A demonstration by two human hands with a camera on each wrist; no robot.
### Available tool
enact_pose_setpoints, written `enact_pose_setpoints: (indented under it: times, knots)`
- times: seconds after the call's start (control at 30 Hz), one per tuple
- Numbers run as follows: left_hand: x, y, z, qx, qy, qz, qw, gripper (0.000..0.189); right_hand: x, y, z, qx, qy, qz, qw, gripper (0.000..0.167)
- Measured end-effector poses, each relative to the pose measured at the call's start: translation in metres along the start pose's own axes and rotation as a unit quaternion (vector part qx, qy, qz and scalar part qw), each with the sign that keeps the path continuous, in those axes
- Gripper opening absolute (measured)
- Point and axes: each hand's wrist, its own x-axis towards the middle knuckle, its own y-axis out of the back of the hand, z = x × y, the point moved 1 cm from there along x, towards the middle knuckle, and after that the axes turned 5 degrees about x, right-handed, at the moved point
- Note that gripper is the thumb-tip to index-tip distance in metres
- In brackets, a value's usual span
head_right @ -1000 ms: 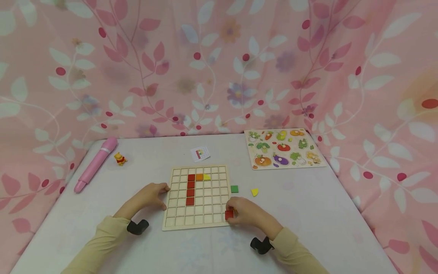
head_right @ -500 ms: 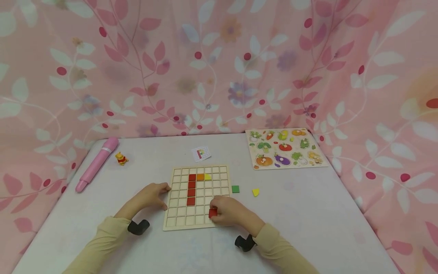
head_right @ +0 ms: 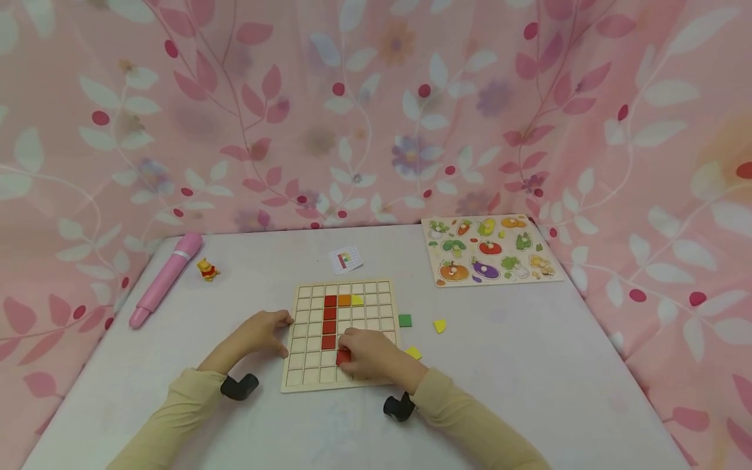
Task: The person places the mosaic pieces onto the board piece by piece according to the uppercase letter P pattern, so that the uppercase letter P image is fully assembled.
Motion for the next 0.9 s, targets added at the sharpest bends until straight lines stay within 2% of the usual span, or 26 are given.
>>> enact_pose_setpoints:
  times: [0.37,0.57,0.73,0.9]
  knots:
    - [-0.003,0.002,0.002,-0.004,-0.026,0.006,0.9996,0.060,0.013,-0.012,-0.002,-0.003,-0.036,-0.028,0.9989,0.017]
    - [0.000,-0.002,-0.001,0.001,-0.007,0.005,1.0000,0.059,0.019,-0.013,-0.005,-0.018,-0.041,-0.034,0.9985,0.021]
    - [0.001,-0.003,-0.001,0.009,-0.006,0.007,0.9999,0.060,0.024,-0.016,-0.009,-0.024,-0.052,-0.035,0.9977,0.024]
    - [0.000,-0.002,0.001,0.005,-0.003,0.007,1.0000,0.061,0.027,-0.017,-0.012,-0.030,-0.045,-0.033,0.9980,0.024]
